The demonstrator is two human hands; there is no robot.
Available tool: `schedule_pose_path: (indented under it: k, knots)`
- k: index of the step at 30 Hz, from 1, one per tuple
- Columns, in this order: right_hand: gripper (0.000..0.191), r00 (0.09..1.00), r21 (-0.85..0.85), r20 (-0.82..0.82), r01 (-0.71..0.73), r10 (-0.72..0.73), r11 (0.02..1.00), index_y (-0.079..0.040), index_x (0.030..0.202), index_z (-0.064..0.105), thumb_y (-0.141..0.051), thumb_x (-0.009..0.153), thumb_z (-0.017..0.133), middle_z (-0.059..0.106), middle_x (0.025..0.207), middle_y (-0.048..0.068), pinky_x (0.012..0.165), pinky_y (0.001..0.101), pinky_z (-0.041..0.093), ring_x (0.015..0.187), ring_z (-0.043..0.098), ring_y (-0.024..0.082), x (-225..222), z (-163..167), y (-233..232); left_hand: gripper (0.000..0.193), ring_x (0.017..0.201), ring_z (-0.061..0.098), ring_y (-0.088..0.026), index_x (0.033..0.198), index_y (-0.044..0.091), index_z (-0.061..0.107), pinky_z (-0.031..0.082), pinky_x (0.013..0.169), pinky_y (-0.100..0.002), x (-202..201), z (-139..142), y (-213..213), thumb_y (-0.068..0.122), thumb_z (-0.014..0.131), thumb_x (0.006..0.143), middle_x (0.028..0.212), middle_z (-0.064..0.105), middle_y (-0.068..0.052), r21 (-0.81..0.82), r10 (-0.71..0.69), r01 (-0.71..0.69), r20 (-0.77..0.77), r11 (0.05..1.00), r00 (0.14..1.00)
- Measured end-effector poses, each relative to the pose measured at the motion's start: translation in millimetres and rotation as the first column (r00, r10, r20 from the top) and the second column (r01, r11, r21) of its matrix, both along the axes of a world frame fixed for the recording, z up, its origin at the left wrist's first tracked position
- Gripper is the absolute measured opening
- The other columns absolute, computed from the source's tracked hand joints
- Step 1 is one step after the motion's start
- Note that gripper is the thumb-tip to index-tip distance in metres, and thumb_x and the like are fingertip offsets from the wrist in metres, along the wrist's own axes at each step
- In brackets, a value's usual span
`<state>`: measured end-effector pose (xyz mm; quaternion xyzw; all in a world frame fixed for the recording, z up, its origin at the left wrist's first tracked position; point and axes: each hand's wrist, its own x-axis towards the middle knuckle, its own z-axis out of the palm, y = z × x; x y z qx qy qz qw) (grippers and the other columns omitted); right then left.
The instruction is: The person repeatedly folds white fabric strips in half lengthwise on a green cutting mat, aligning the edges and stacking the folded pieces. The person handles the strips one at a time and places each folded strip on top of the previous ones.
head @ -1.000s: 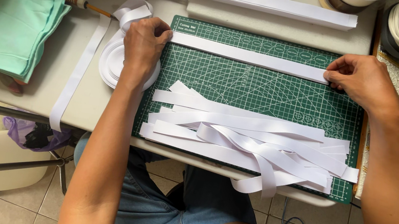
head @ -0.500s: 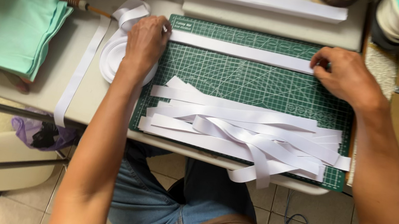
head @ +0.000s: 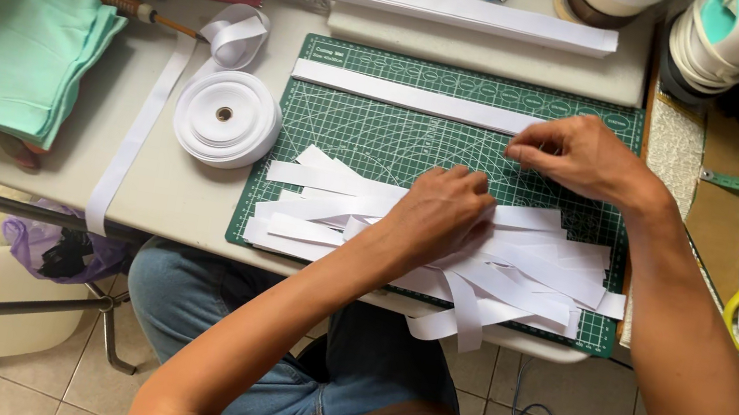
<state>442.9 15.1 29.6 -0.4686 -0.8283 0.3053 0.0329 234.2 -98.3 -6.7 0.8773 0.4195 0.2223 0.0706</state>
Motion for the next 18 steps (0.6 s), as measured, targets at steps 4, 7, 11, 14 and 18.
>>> schedule_pose_path:
  k: [4, 7, 11, 14, 18]
  knots:
    - [0.037, 0.996, -0.116, -0.031, -0.09, 0.087, 0.989, -0.016, 0.115, 0.079, -0.043, 0.091, 0.069, 0.078, 0.113, 0.008, 0.089, 0.0433, 0.057, 0.102, 0.073, 0.022, -3, 1, -4, 0.018, 0.065, 0.067, -0.021, 0.085, 0.004, 0.066, 0.057, 0.061, -0.038, -1, -7, 8, 0.017, 0.066, 0.098, 0.077, 0.067, -0.009, -0.026, 0.035, -0.035, 0.03, 0.999, 0.999]
    - [0.048, 0.988, -0.233, -0.069, -0.148, 0.136, 0.961, -0.016, 0.117, 0.077, -0.042, 0.076, 0.079, 0.081, 0.109, 0.009, 0.091, 0.0422, 0.06, 0.1, 0.076, 0.023, -7, 2, -9, 0.023, 0.054, 0.066, -0.021, 0.092, 0.004, 0.063, 0.054, 0.05, -0.037, -5, -7, 12, 0.022, 0.06, 0.106, 0.066, 0.065, -0.007, -0.177, 0.141, -0.131, 0.05, 0.976, 0.989]
    - [0.038, 0.983, -0.261, -0.163, -0.13, 0.089, 0.956, -0.014, 0.107, 0.082, -0.041, 0.084, 0.071, 0.084, 0.099, 0.009, 0.086, 0.0392, 0.062, 0.091, 0.077, 0.019, -3, 3, -9, 0.022, 0.056, 0.065, -0.023, 0.101, 0.004, 0.063, 0.05, 0.052, -0.039, -16, 9, 13, 0.026, 0.061, 0.105, 0.065, 0.066, -0.008, -0.116, 0.174, -0.153, 0.203, 0.981, 0.964]
    - [0.037, 0.945, -0.296, -0.328, -0.121, 0.018, 0.947, -0.012, 0.104, 0.08, -0.041, 0.094, 0.06, 0.08, 0.091, 0.006, 0.076, 0.0357, 0.063, 0.082, 0.073, 0.017, 6, 1, -1, 0.025, 0.05, 0.065, -0.016, 0.107, 0.006, 0.068, 0.05, 0.049, -0.033, -37, 23, 17, 0.029, 0.064, 0.098, 0.063, 0.068, -0.005, -0.403, 0.181, -0.029, 0.345, 0.915, 0.921]
    - [0.035, 0.843, -0.234, -0.507, 0.066, -0.179, 0.97, -0.007, 0.109, 0.075, -0.036, 0.106, 0.058, 0.071, 0.088, 0.004, 0.074, 0.0295, 0.054, 0.081, 0.064, 0.013, 23, -2, 14, 0.025, 0.056, 0.063, -0.011, 0.105, 0.006, 0.074, 0.055, 0.051, -0.029, -100, 39, 25, 0.028, 0.062, 0.099, 0.07, 0.068, -0.002, -0.607, 0.289, 0.026, 0.416, 0.795, 0.862]
